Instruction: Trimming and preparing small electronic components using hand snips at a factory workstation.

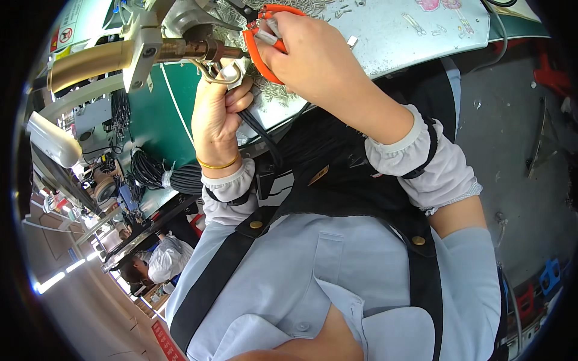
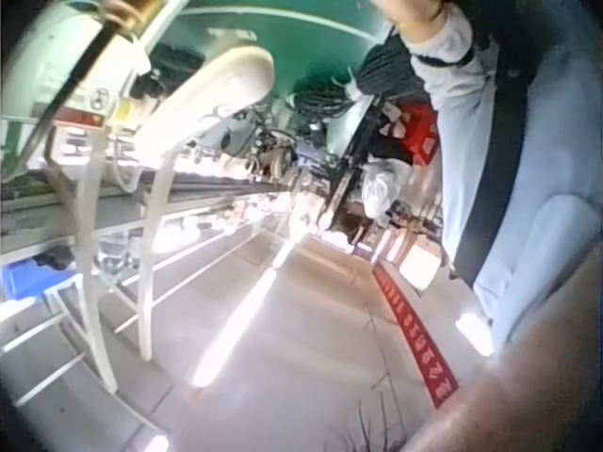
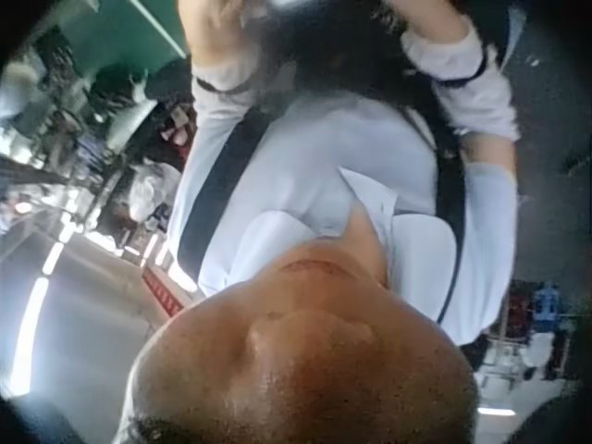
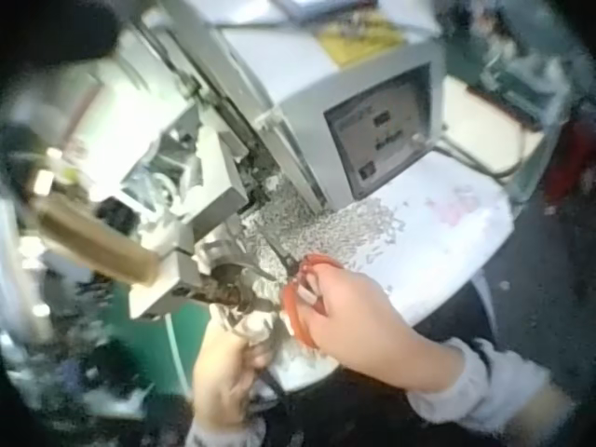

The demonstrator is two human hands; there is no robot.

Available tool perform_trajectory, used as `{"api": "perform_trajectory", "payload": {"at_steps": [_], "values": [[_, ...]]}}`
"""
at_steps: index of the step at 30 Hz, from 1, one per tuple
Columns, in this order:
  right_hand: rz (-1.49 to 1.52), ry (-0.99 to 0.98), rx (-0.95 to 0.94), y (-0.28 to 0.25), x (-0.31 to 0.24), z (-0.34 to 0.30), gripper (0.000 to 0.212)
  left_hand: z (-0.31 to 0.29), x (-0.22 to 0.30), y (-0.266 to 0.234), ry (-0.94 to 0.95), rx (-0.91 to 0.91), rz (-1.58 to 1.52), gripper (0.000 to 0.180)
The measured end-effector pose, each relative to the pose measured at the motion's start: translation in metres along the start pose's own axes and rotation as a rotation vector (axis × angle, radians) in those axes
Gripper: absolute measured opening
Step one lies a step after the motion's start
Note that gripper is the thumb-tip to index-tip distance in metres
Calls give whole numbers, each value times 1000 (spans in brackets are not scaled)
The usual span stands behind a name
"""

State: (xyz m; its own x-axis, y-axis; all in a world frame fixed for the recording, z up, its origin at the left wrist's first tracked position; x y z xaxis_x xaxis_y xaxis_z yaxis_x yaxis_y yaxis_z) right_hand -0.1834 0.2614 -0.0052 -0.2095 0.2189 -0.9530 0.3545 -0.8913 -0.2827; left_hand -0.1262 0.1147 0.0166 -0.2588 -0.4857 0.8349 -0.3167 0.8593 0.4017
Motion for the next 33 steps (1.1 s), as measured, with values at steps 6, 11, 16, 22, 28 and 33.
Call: {"api": "perform_trajectory", "payload": {"at_steps": [6,11,16,22,28,33], "values": [[9,50,-22,-1,0,-2,25,-1,0,2,3,6,34,9],[66,21,3,-2,2,-11,21,-12,-4,5,90,17,83,11],[334,154,-49,-16,-9,-33,16,-39,-8,12,17,-8,-18,13],[-197,-224,208,-22,-28,-53,16,-60,-25,22,293,123,476,16],[174,11,-55,-21,-23,-55,18,-75,-26,33,204,-8,478,13],[-55,-165,164,-14,-23,-69,25,-73,-27,33,411,115,367,10]]}}
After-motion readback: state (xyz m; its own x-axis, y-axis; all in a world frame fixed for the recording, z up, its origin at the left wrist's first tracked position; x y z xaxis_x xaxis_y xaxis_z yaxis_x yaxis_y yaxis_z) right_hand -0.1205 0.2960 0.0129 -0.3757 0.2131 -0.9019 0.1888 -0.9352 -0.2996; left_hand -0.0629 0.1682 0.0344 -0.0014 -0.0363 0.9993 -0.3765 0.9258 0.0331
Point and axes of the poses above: each hand's wrist, its own z-axis towards the middle knuckle, its own y-axis out of the palm, x = y × z, the point moved 1 cm from there along z, towards the middle knuckle, and after that the axes turned 1 degree about -z, right-handed, at the moved point
